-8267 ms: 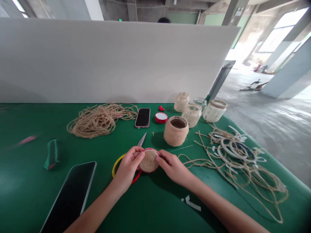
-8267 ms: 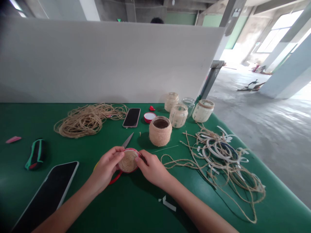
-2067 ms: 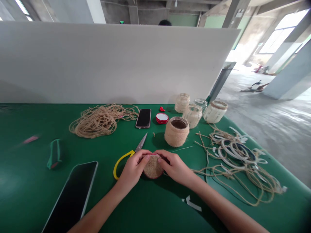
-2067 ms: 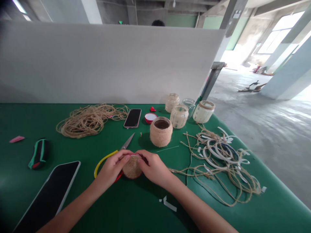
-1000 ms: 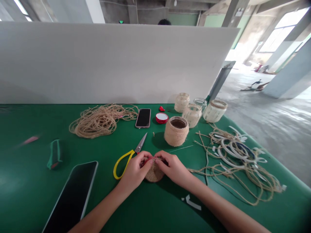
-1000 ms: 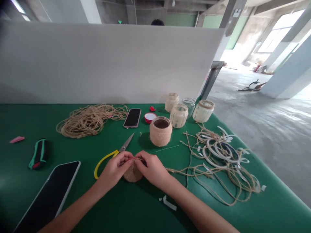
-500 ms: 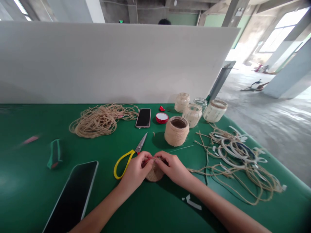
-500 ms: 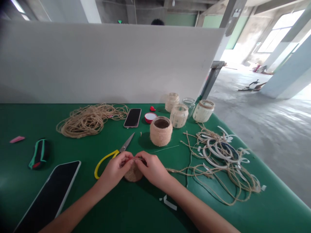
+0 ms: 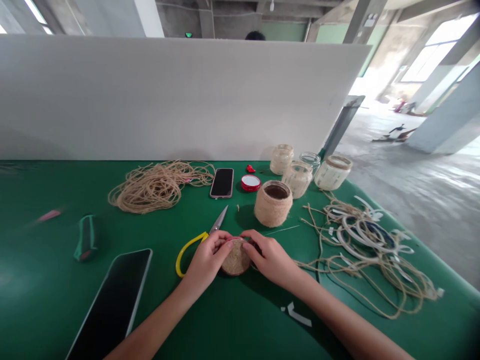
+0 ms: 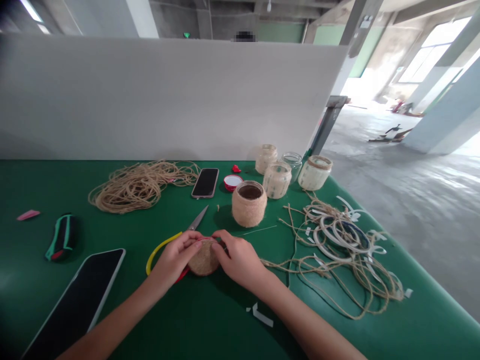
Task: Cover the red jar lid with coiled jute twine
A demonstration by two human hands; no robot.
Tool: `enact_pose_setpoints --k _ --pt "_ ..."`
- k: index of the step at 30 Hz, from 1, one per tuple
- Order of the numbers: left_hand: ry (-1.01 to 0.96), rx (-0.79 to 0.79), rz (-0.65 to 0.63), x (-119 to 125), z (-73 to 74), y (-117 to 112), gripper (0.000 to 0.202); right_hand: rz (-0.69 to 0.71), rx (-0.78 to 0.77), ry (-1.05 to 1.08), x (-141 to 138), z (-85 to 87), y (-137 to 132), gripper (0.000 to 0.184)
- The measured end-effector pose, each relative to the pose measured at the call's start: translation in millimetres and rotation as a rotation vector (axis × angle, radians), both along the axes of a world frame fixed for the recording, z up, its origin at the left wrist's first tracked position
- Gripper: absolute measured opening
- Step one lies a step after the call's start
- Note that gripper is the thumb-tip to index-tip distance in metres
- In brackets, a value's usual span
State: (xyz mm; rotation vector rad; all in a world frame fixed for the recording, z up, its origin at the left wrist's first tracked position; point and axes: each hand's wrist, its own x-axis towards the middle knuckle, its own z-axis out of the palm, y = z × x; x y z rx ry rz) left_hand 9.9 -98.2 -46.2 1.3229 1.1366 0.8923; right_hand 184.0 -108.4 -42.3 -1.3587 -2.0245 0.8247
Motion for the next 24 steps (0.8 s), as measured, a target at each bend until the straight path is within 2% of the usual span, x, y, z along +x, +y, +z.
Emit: enact_pose_setpoints --k 10,17,24 --pt "-0.129 -0.053 0.128 -1.2 2.5 0.1 0.020 -0.011 -0.004 0.054 -0.1 1.8 0.4 0.024" --pt "-0.294 -0.105 0.091 -0.1 5.4 -2.5 0.019 -0.102 0.071 0.090 2.2 -1.1 3.1 0.026" --pt "-0.319 -0.127 0.035 -1.5 5.5 -3.4 0.013 -0.079 0.061 0.133 2.9 1.4 3.9 0.022"
